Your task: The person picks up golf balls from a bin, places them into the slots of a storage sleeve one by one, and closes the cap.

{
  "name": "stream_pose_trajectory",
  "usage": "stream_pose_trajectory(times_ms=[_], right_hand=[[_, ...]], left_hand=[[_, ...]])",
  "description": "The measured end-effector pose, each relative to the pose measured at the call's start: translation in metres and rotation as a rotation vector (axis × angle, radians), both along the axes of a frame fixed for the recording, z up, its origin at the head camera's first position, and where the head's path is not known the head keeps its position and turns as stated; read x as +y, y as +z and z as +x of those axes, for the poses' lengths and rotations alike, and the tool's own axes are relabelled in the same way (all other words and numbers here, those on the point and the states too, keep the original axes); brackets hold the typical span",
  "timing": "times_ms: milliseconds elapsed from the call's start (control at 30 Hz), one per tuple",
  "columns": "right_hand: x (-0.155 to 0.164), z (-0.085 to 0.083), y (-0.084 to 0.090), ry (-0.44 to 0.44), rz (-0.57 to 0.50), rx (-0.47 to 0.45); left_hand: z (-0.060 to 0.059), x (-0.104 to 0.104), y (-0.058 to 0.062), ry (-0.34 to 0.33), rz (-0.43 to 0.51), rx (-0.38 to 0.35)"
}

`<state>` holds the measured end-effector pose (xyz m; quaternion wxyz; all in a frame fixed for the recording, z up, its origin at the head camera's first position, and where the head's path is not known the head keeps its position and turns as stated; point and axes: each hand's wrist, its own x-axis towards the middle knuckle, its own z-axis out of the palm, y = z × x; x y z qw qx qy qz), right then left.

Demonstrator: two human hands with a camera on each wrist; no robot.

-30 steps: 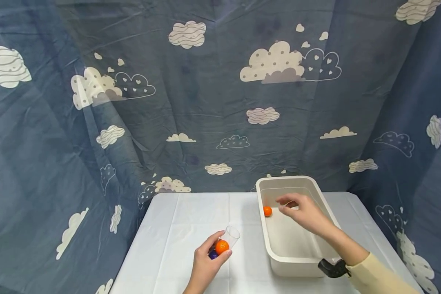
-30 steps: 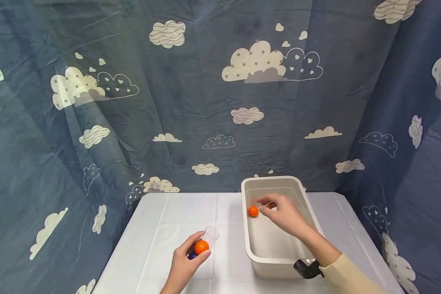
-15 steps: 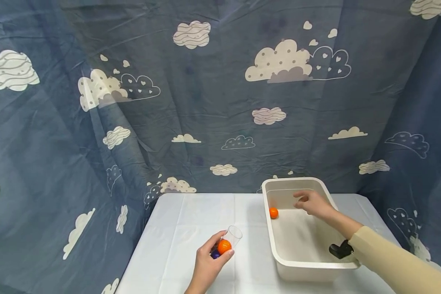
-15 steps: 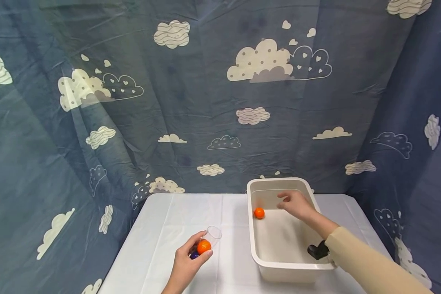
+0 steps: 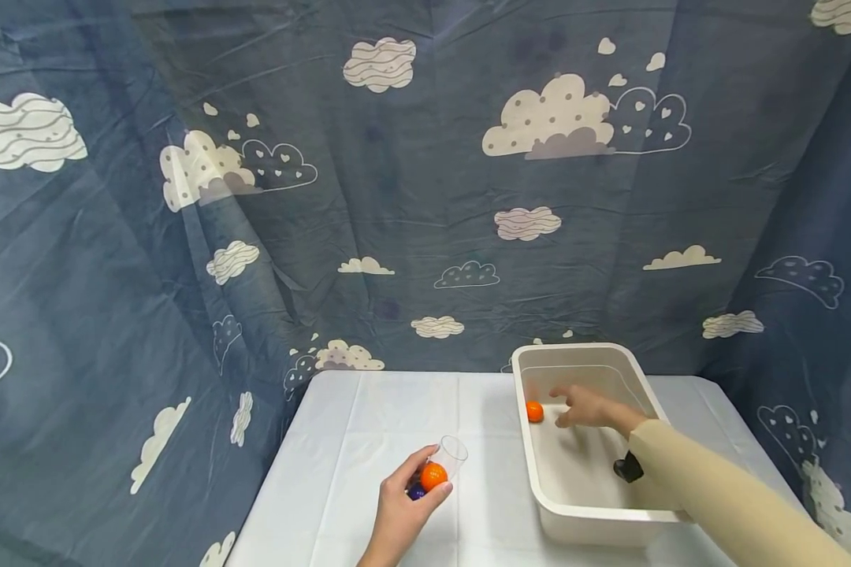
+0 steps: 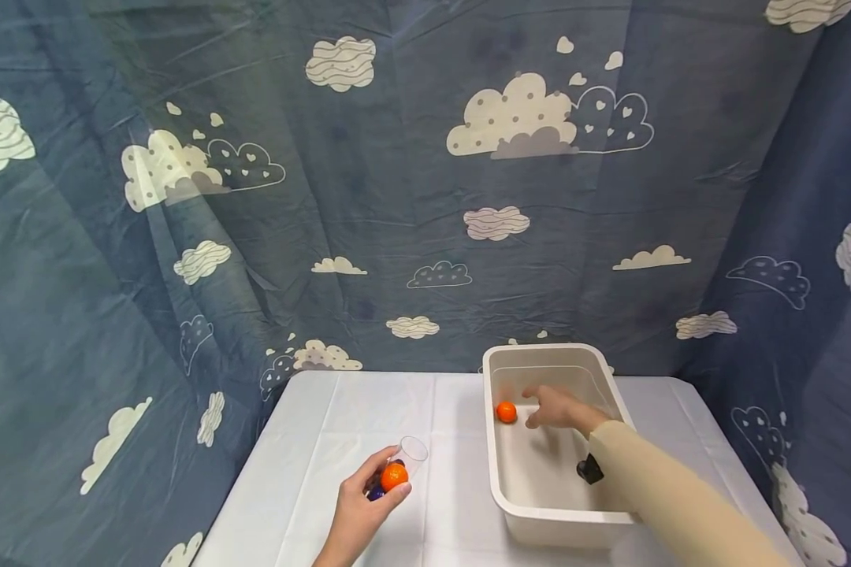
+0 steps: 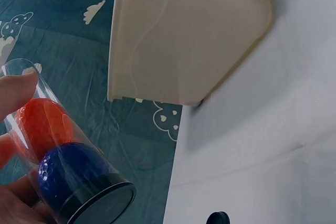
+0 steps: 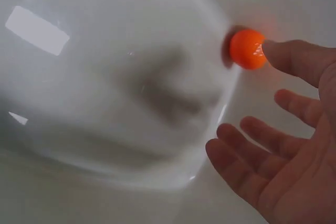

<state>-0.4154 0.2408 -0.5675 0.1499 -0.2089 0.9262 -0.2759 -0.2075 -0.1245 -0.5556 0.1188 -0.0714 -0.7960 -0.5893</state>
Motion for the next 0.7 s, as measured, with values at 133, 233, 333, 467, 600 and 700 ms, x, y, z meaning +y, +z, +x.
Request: stream_pose_trajectory(times_ms=[133,233,333,467,600,700], right_hand=[[-0.004,-0.008,-0.012,0.038,0.017,-0.003],[-0.006,-0.014,-0.02,0.008,0.021,-0.057],[-0.006,-0.018,-0.027,-0.066,0.015,-0.137],[-0.005,-0.023,-0.034,-0.125,0.014,-0.183],[-0.008,-0.025,-0.037,-0.131,0.002,-0.184],[-0.013,-0.025,-0.038,-0.135,-0.025,-0.196]], left_hand=[[0.007,0.001,0.016,0.009,0.017,-0.012],[0.011,0.0,0.024,0.01,0.02,-0.011],[0.011,0.0,0.025,0.009,0.01,-0.013],[0.007,-0.002,0.018,0.022,0.0,-0.032],[0.004,-0.005,0.011,0.044,-0.005,-0.039],[0.004,-0.007,0.01,0.045,0.003,-0.037]])
